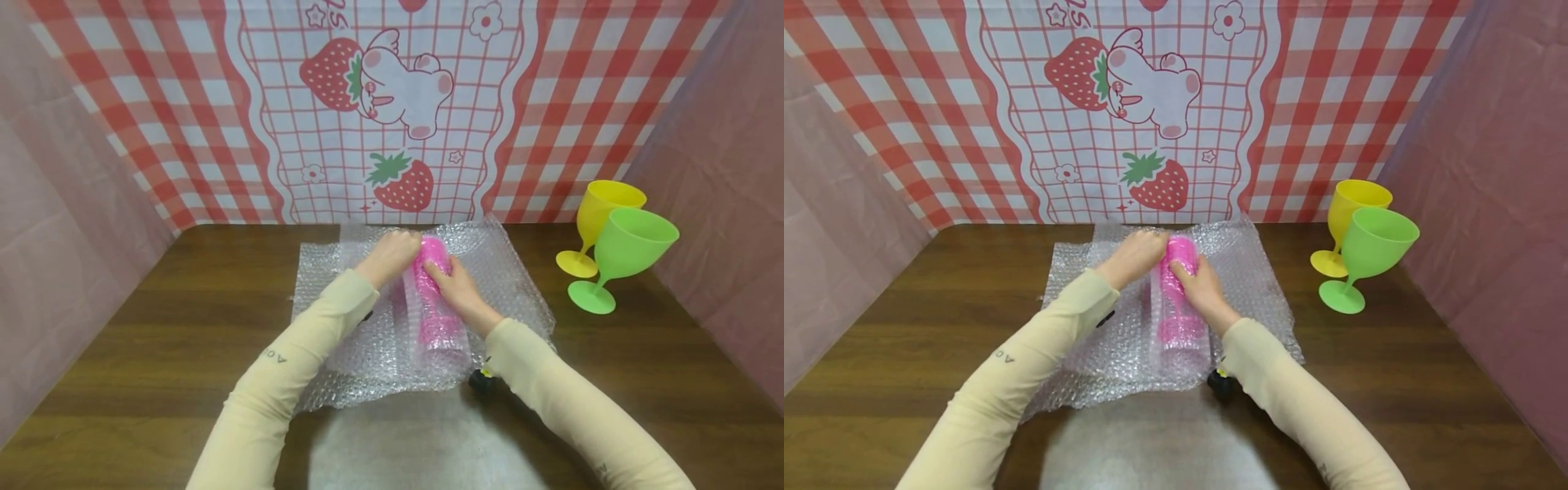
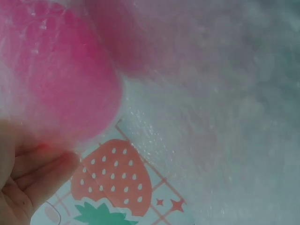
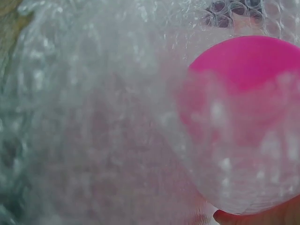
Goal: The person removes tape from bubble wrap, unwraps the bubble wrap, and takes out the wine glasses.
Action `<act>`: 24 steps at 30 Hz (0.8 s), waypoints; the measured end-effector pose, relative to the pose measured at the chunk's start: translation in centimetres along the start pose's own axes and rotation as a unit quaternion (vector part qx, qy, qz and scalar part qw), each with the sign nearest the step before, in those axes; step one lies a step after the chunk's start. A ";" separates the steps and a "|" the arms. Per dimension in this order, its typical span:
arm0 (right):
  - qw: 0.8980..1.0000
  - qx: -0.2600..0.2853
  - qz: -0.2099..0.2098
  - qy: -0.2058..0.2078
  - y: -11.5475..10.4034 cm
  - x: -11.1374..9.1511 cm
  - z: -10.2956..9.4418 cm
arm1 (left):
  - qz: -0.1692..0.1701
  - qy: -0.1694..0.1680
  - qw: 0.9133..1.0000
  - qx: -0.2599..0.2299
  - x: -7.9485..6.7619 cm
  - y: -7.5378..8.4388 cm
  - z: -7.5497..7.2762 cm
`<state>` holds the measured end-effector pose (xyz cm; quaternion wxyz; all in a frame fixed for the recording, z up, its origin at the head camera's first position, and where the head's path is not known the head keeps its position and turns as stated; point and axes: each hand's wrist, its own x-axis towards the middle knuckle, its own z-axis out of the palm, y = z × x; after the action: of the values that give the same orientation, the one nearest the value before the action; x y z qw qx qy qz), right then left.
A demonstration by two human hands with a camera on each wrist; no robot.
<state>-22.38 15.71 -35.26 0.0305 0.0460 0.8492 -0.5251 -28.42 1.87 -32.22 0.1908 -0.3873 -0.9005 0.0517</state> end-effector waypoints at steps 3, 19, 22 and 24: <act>1.000 0.002 0.003 0.000 0.0 0.1 0.0 | -0.014 0.014 1.000 -0.005 0.1 0.0 0.3; 0.999 0.020 0.030 -0.017 -0.1 -0.1 -0.4 | -0.234 0.074 0.915 -0.320 -0.6 -0.2 1.0; 0.999 0.017 0.027 -0.021 -0.1 -0.1 -0.5 | -0.266 0.065 0.882 -0.383 -0.9 -0.1 1.0; 0.999 0.020 0.021 -0.020 0.0 0.0 -0.5 | -0.280 0.058 0.864 -0.415 -1.1 0.0 1.0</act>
<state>-22.35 16.17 -35.04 0.0580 0.0539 0.8366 -0.5421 -28.12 1.15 -33.50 0.0711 -0.1647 -0.8967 -0.4046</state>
